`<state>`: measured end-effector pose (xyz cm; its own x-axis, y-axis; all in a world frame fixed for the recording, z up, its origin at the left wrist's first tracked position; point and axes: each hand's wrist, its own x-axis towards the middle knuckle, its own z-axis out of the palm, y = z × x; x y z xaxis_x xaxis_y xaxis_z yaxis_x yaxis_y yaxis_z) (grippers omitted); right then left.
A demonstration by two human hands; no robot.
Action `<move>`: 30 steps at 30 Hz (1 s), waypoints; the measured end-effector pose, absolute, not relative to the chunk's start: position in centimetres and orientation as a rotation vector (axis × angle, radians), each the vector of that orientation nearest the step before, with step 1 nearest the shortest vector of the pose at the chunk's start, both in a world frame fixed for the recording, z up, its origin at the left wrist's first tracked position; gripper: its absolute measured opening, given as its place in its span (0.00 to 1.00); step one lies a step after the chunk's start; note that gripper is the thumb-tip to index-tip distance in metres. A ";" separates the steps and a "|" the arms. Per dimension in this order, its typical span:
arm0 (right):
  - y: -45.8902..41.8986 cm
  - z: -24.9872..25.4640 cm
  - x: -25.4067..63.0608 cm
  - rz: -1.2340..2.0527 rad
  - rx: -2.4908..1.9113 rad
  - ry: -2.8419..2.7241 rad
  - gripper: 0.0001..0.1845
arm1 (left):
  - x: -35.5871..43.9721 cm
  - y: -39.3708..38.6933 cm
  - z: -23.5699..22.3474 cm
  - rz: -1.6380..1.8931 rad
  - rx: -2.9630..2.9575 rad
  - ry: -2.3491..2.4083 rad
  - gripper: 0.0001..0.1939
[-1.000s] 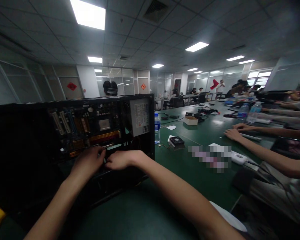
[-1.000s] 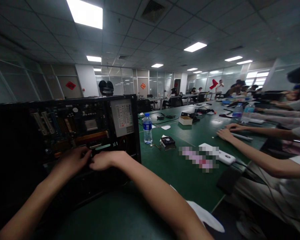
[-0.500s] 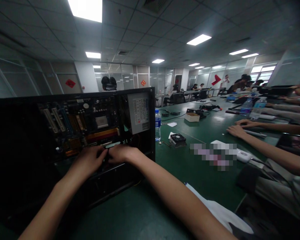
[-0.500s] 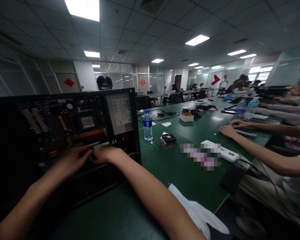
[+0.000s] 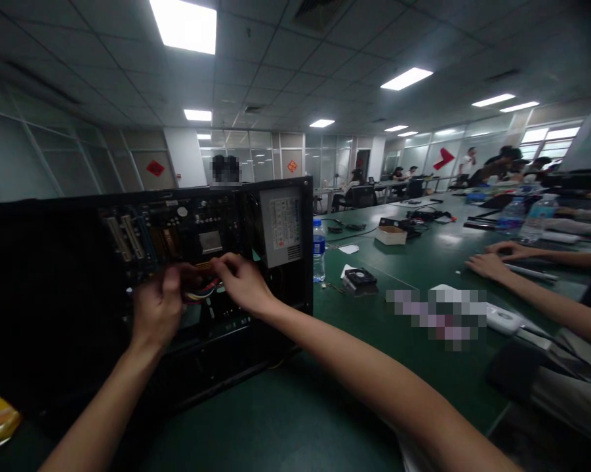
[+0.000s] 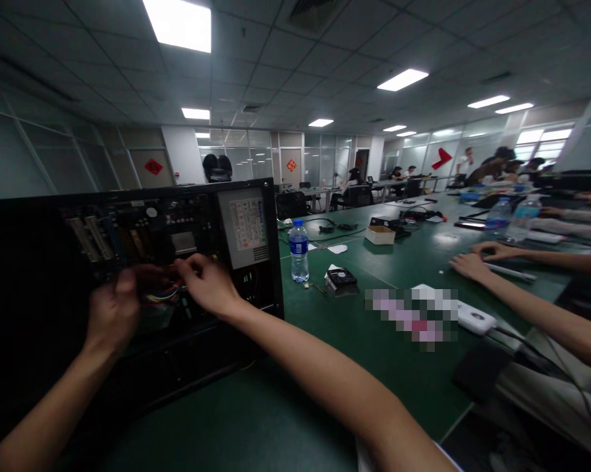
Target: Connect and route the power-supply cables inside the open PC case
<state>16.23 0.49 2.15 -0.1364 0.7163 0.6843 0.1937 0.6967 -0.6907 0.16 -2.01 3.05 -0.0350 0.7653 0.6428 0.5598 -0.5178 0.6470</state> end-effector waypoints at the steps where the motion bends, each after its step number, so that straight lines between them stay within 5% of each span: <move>1: 0.4 2.1 16.4 0.558 -0.703 -1.642 0.19 | 0.1 -2.2 3.1 1.656 2.016 1.436 0.28; 15: 0.0 1.8 17.0 0.651 -0.515 -1.505 0.12 | 0.3 -1.7 3.1 1.666 2.061 1.262 0.18; 26: 1.2 1.7 15.6 0.818 -0.470 -1.597 0.15 | -0.1 -0.6 2.4 1.477 2.287 1.318 0.22; 30: 0.9 1.4 15.8 0.571 -0.554 -1.896 0.03 | -0.4 -0.7 2.3 1.351 2.402 1.247 0.22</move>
<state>15.82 0.89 1.41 -0.3596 0.6100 0.7061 0.1189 0.7805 -0.6138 -0.38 -0.70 2.28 0.2640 0.7045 0.6588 0.6006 -0.6545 0.4592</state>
